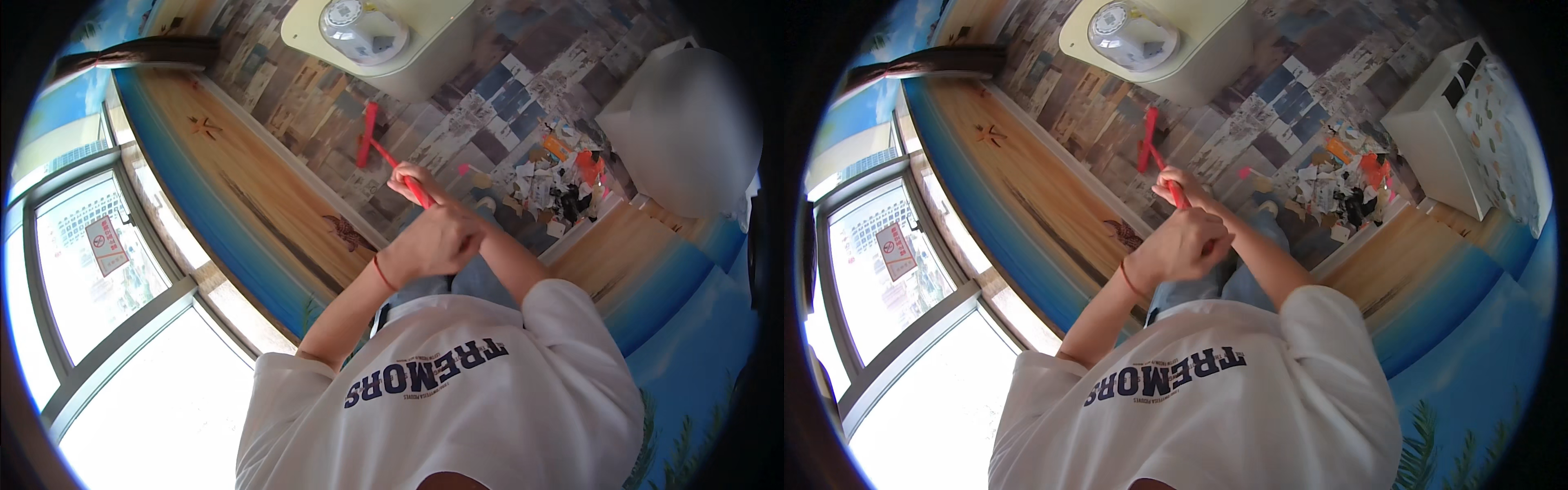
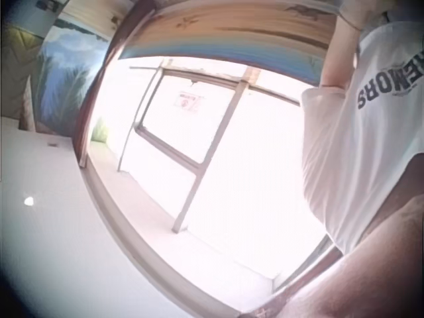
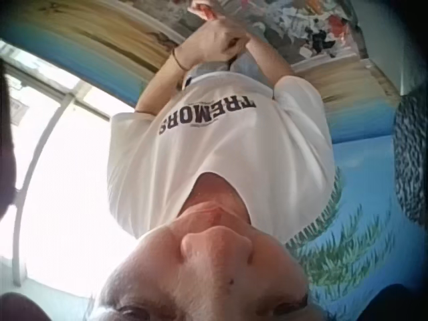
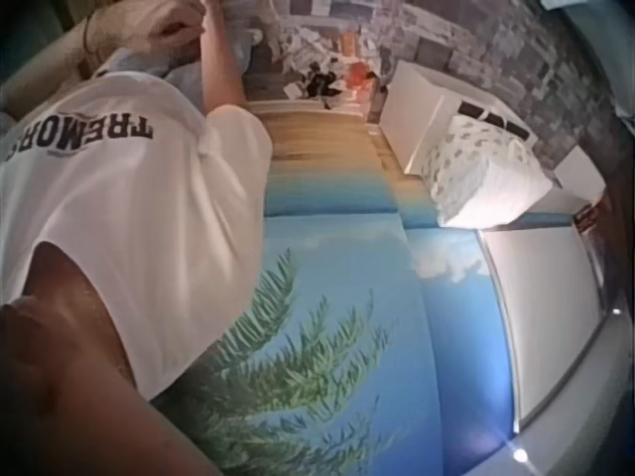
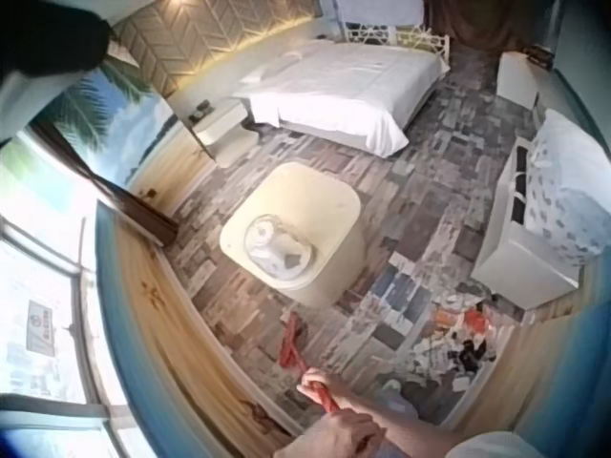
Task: The person folds a white sheet on a bed and places it on a cabinet. Then the person sweeps the floor with a red broom, gathering debris into a pile near the center of the room.
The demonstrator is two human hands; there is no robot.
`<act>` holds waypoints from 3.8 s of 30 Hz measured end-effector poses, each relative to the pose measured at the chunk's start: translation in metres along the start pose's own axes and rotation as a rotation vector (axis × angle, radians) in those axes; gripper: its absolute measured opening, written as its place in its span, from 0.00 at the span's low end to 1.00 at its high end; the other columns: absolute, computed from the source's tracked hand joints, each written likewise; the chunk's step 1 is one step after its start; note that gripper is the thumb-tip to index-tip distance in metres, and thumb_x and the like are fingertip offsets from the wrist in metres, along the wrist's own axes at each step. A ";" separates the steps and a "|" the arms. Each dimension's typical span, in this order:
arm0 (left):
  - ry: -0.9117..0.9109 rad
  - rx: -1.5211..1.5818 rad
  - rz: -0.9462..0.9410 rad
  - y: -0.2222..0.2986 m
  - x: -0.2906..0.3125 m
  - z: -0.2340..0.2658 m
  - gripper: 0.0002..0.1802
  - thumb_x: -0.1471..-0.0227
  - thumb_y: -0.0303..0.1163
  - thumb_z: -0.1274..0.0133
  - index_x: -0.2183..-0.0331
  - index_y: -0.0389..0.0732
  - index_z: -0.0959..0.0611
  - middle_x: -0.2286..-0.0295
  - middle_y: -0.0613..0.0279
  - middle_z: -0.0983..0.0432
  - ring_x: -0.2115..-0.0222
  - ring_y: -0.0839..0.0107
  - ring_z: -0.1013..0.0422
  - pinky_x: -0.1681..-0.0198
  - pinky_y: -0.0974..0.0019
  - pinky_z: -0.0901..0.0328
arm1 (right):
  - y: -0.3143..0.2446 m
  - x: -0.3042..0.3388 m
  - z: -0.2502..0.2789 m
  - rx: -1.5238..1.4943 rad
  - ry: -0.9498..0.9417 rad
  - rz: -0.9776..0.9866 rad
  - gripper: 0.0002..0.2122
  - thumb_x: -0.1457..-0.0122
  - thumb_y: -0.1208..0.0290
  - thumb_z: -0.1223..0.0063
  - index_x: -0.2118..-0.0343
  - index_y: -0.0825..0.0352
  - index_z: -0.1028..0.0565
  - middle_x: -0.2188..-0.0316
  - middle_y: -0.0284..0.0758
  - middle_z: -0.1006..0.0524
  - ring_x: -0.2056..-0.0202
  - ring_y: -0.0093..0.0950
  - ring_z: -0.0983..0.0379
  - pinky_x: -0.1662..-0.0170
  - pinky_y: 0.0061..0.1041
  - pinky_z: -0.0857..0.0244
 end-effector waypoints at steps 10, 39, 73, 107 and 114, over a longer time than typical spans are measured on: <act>-0.237 0.169 -0.142 0.002 0.018 -0.013 0.06 0.63 0.26 0.48 0.82 0.33 0.24 0.81 0.47 0.27 0.77 0.49 0.29 0.73 0.55 0.34 | -0.006 0.054 0.041 0.193 0.520 -0.068 0.11 0.47 0.75 0.39 0.79 0.68 0.32 0.77 0.35 0.29 0.75 0.27 0.32 0.69 0.23 0.37; -0.353 0.048 -0.221 0.032 0.043 -0.038 0.08 0.66 0.29 0.47 0.87 0.35 0.22 0.87 0.48 0.30 0.82 0.52 0.29 0.77 0.55 0.35 | -0.024 0.072 0.017 -0.107 0.687 -0.220 0.09 0.40 0.69 0.44 0.74 0.67 0.30 0.69 0.32 0.26 0.68 0.20 0.32 0.63 0.20 0.36; -0.099 0.188 -0.237 0.054 0.012 -0.033 0.10 0.56 0.23 0.43 0.83 0.36 0.26 0.84 0.59 0.32 0.80 0.59 0.33 0.76 0.59 0.39 | -0.039 0.102 0.048 0.267 0.027 -0.168 0.12 0.53 0.78 0.40 0.82 0.66 0.35 0.80 0.36 0.34 0.75 0.37 0.35 0.70 0.31 0.42; -0.270 0.174 -0.515 0.171 -0.184 -0.109 0.10 0.54 0.26 0.44 0.83 0.36 0.25 0.84 0.58 0.31 0.80 0.57 0.32 0.74 0.59 0.37 | -0.147 0.080 0.320 0.477 0.581 0.164 0.11 0.48 0.75 0.37 0.79 0.67 0.31 0.79 0.32 0.32 0.76 0.24 0.36 0.70 0.24 0.40; -0.366 -0.025 -0.238 0.055 -0.276 -0.106 0.10 0.52 0.28 0.45 0.81 0.35 0.23 0.83 0.55 0.29 0.78 0.55 0.31 0.73 0.56 0.37 | -0.076 -0.008 0.347 0.257 0.380 0.081 0.12 0.48 0.75 0.38 0.79 0.67 0.33 0.78 0.34 0.32 0.76 0.26 0.36 0.70 0.26 0.40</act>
Point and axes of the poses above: each hand's wrist, its own x-axis away from the middle knuckle, its own z-axis out of the back of the hand, y = z × x, the point moved 10 cm from there along -x, towards the middle knuckle
